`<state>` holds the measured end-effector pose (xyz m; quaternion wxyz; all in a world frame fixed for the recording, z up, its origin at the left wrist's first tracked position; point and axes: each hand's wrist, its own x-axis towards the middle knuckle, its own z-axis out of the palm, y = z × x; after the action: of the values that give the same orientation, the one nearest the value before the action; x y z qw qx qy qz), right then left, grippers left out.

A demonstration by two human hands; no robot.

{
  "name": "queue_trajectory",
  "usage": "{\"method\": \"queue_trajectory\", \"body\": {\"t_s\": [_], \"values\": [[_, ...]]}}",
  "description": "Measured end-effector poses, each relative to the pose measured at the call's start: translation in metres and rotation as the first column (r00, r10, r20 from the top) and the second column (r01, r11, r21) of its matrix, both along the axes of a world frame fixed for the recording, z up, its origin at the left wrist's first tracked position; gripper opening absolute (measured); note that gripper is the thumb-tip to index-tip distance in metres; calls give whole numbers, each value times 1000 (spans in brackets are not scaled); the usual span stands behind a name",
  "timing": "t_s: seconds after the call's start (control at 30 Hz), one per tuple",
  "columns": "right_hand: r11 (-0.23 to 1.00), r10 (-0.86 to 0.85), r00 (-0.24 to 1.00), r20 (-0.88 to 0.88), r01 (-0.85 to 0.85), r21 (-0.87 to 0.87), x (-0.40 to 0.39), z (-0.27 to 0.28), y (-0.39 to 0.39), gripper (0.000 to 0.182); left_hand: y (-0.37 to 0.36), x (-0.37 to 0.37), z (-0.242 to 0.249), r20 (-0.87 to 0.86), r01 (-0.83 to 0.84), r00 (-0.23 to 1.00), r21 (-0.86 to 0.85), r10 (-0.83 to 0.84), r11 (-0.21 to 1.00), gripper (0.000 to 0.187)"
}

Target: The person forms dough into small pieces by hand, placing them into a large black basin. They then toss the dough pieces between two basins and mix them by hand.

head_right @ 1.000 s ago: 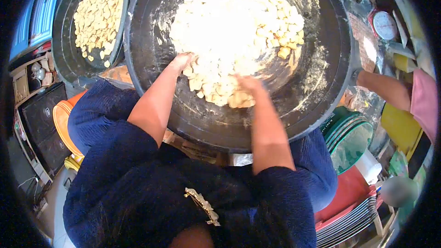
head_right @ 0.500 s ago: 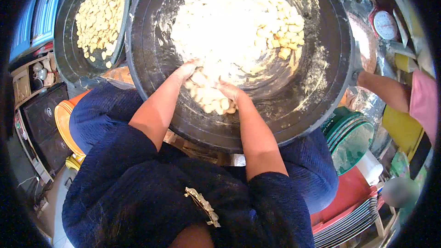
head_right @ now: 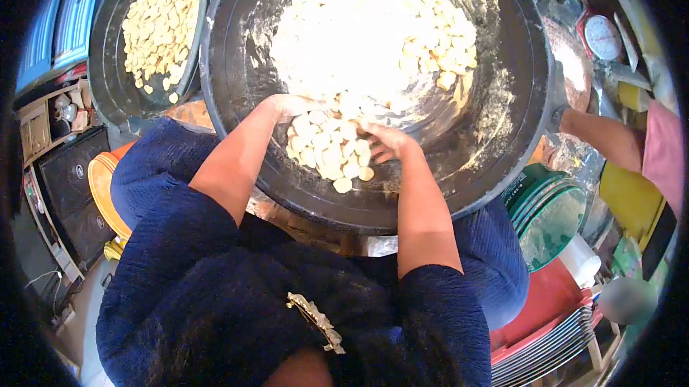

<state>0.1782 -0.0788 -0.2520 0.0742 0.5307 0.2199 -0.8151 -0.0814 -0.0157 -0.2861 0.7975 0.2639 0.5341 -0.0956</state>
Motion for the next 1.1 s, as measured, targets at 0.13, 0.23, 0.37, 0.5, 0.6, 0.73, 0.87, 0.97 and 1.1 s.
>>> {"method": "queue_trajectory", "body": {"t_s": [0.13,0.23,0.37,0.5,0.6,0.73,0.87,0.97,1.1], "values": [[942,52,996,-74,-24,335,-44,-57,-32,74,-14,-10,-35,200,30,978,108,-51,994,38],[989,-77,970,-229,103,104,-18,-37,-24,68,-31,-19,-40,194,252,954,-115,-227,961,39],[921,-341,923,-180,367,132,-36,-42,-35,61,-14,-1,1,42,415,905,123,-423,902,43],[919,-385,901,-199,354,-174,-26,-23,-19,63,-1,9,81,50,225,972,82,-230,971,44],[969,-149,988,-40,154,193,-45,-49,-33,62,-22,-1,-13,164,351,913,149,-373,925,44],[931,-347,912,-219,364,40,-36,-35,-22,57,-38,1,-59,252,372,890,82,-380,925,53],[969,73,987,140,-103,226,-47,-21,-30,67,-21,7,20,43,499,855,208,-517,841,48],[995,-72,967,-244,85,45,-52,23,-20,83,-23,20,56,32,749,636,213,-771,627,76],[984,-73,984,-165,98,148,-57,-6,-28,76,-57,29,43,-302,658,728,561,-615,502,87]]}}
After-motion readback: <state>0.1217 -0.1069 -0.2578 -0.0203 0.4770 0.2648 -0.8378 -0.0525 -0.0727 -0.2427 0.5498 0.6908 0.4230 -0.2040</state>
